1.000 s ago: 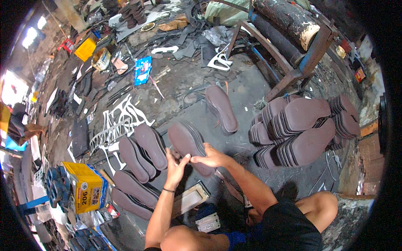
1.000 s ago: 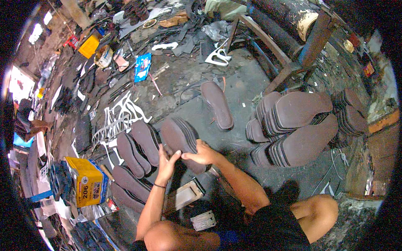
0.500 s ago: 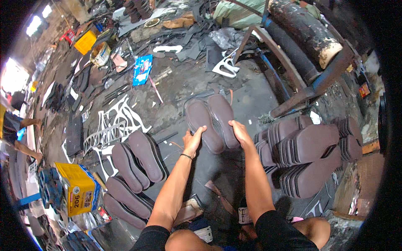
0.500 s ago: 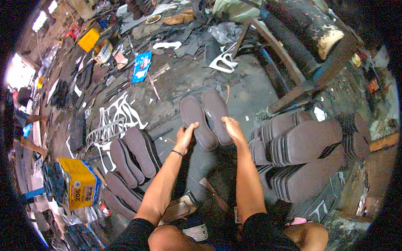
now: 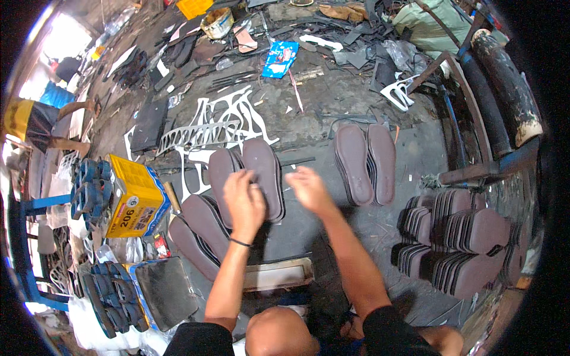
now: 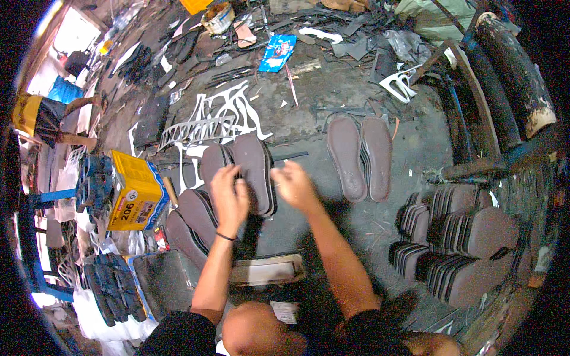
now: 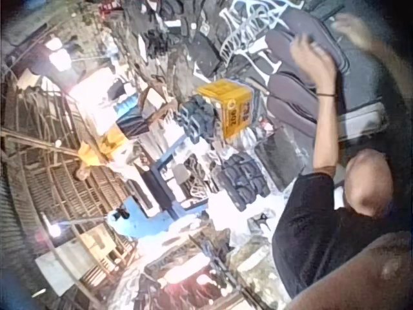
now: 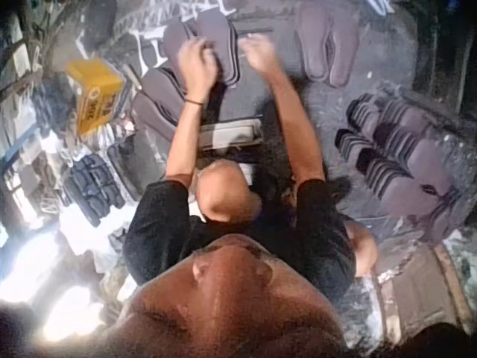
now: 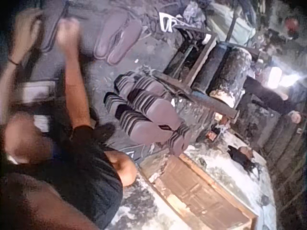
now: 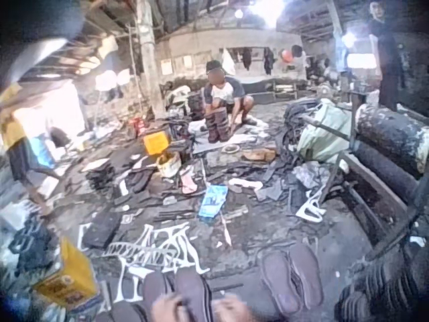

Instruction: The person sits on the floor and repeatedly picks up dark shoe soles, aligns them, and stacks them into neat piles. The person also uses a small tool to scrape or trim the edge of a sole before continuing to stack more soles.

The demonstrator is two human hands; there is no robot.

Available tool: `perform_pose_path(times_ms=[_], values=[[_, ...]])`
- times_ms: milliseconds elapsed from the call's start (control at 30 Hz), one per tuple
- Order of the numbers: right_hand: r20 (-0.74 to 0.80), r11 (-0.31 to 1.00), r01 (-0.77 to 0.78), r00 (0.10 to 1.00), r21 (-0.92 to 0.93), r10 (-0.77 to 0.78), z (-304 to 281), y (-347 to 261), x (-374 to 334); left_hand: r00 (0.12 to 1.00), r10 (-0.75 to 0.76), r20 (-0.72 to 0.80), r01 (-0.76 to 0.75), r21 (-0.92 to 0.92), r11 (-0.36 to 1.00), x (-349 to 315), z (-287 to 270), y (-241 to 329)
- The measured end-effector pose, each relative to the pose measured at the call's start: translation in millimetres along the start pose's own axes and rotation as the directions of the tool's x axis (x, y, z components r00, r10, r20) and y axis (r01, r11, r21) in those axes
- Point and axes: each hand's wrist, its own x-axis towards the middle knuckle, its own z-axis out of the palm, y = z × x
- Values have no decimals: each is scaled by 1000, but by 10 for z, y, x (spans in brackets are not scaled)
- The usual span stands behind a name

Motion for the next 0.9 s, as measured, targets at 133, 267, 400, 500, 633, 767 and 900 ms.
perform_pose_path(times_ms=[133, 267, 400, 500, 633, 767, 900], values=[[-40, 875, -221, 973, -431, 226, 987, 211, 203, 946, -146, 288, 108, 141, 984, -324, -300, -821], [-85, 870, -328, 944, -367, 320, 991, -129, 97, 941, -109, 319, 67, 141, 988, -382, -322, -958], [-18, 645, -56, 998, -763, 65, 559, -547, -421, 943, -69, 325, 33, 115, 993, -305, -434, -914], [-44, 493, 2, 996, -870, -83, 106, -206, -821, 976, 14, 219, 17, -141, 990, 66, -537, -455], [-43, 590, 291, 873, -753, -485, -146, 213, -907, 896, 353, 269, -267, -309, 913, 517, -811, 396], [-63, 676, 481, 788, -558, -613, -282, 419, -1153, 603, 607, 517, -370, -492, 788, 376, -746, 691], [40, 651, 413, 861, -638, -507, -392, 302, -1151, 610, 575, 546, -448, -361, 818, 280, -746, 628]])
